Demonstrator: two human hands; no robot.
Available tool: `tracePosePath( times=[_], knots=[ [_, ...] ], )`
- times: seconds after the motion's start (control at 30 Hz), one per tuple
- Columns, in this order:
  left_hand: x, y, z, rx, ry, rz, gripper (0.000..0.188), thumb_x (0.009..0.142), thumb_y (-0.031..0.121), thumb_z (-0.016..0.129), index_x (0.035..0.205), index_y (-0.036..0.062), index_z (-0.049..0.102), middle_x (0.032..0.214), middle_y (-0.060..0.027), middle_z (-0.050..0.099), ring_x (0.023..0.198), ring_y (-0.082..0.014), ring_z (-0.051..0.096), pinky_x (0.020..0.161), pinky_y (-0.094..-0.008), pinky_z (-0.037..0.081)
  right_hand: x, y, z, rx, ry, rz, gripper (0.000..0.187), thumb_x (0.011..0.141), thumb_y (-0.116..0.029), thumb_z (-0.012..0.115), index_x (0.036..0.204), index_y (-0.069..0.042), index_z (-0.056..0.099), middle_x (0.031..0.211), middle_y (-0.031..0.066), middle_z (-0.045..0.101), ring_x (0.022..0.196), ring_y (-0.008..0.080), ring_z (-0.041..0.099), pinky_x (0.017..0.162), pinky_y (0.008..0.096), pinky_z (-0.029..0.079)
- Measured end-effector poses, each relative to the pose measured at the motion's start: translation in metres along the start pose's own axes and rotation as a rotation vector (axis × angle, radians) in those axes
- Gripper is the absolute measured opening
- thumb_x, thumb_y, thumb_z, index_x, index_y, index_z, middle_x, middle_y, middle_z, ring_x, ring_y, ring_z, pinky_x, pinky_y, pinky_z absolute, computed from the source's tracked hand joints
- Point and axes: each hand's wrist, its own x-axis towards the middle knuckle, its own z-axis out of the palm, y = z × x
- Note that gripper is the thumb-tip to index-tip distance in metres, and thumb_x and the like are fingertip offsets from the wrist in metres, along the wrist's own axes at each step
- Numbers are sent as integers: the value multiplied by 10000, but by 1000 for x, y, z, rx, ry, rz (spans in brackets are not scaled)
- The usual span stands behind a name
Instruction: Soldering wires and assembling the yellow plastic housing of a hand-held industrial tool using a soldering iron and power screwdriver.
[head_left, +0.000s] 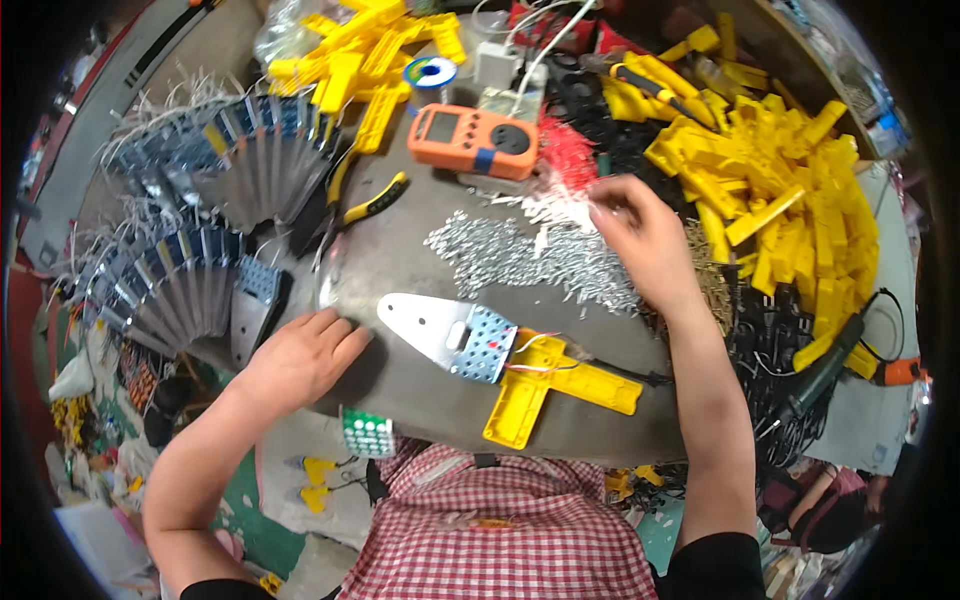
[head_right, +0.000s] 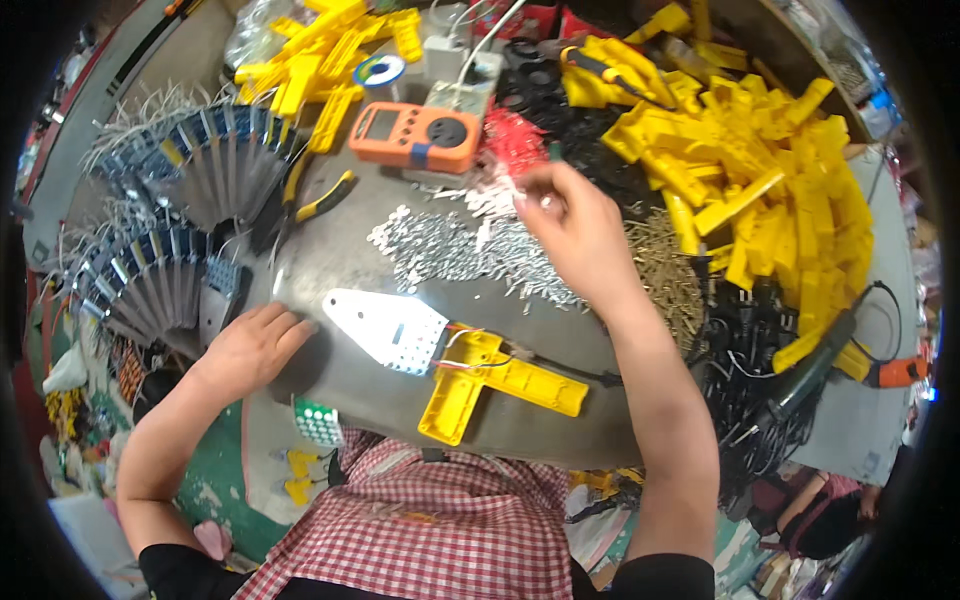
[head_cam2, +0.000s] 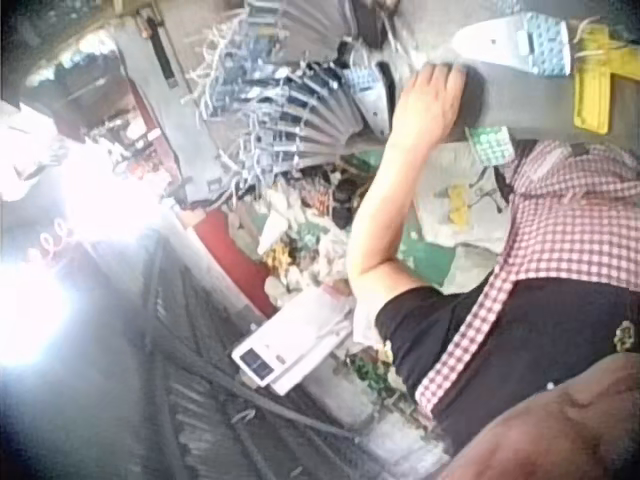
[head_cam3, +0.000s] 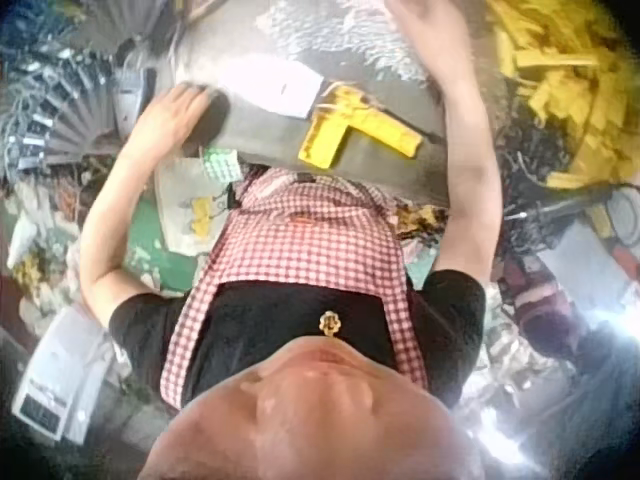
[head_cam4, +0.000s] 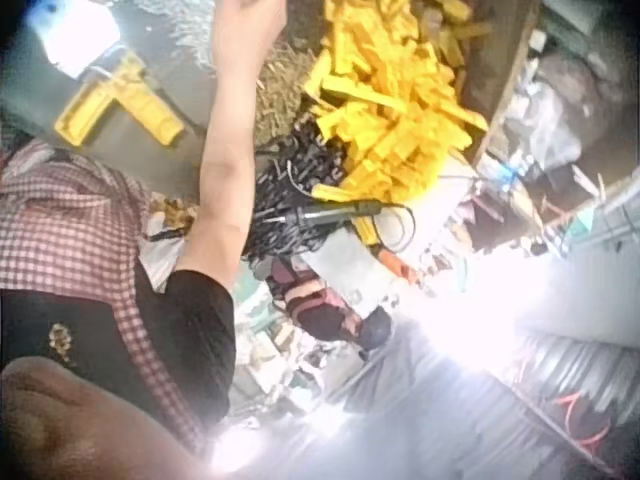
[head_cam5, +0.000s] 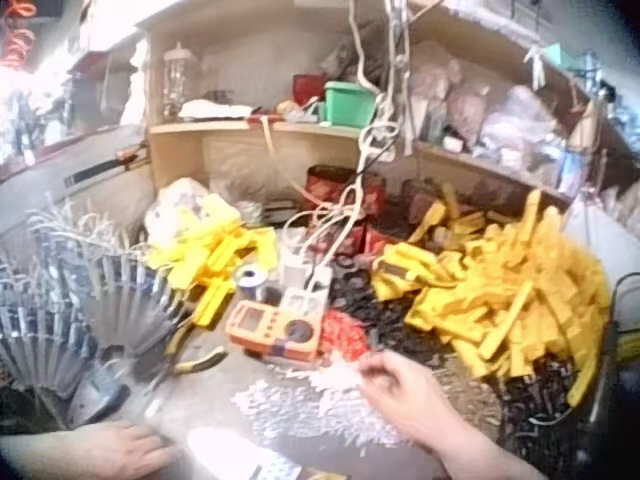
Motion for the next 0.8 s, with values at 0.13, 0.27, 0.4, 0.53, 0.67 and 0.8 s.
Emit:
tracePosePath(
  times=[0.13, 0.27, 0.4, 0.53, 0.67, 0.8],
  knots=[
    [13, -5, 0, -141, 78, -55, 331, 704, 47, 606, 1034, 61, 585, 886, -64, 551, 861, -233, 583, 682, -317, 491, 75, 41, 0, 337, 161, 294, 369, 858, -192, 655, 1142, -4, 511, 806, 63, 622, 579, 124, 563, 524, 250, 436],
    [57, 26, -21, -400, 369, -97, 403, 651, -22, 623, 1041, 80, 607, 902, -71, 565, 820, -254, 577, 661, -337, 481, 125, 50, -8, 688, 328, 305, 378, 873, -250, 672, 1125, -32, 494, 913, 84, 619, 627, 127, 564, 537, 241, 424],
    [100, 50, -32, -527, 535, 33, 471, 642, -65, 639, 1088, 84, 612, 882, -71, 581, 816, -258, 563, 718, -356, 469, 128, 77, -32, 189, 517, 13, 237, 854, -204, 687, 979, -9, 638, 876, 74, 656, 733, 124, 596, 645, 249, 458],
    [112, 61, -25, -927, 492, -115, 440, 713, -85, 604, 1130, 47, 562, 881, -74, 604, 861, -213, 608, 816, -323, 466, 65, 32, -53, 207, 529, -147, 285, 868, -161, 672, 1098, -3, 616, 970, 43, 653, 895, 116, 593, 819, 245, 443],
    [112, 59, -14, -866, 452, -48, 635, 733, -103, 618, 1296, 66, 377, 922, -82, 633, 904, -193, 622, 866, -350, 464, 6, 15, -72, 501, 715, -37, 272, 906, -247, 619, 1040, -12, 592, 848, 14, 589, 734, 107, 542, 700, 239, 447],
    [117, 64, -14, -796, 451, -7, 678, 693, -130, 623, 1282, 76, 358, 903, -91, 640, 898, -202, 626, 865, -354, 465, -12, 9, -48, 929, 488, 147, 258, 940, -261, 541, 1004, -14, 581, 825, 27, 579, 727, 101, 568, 644, 265, 492]
  ],
)
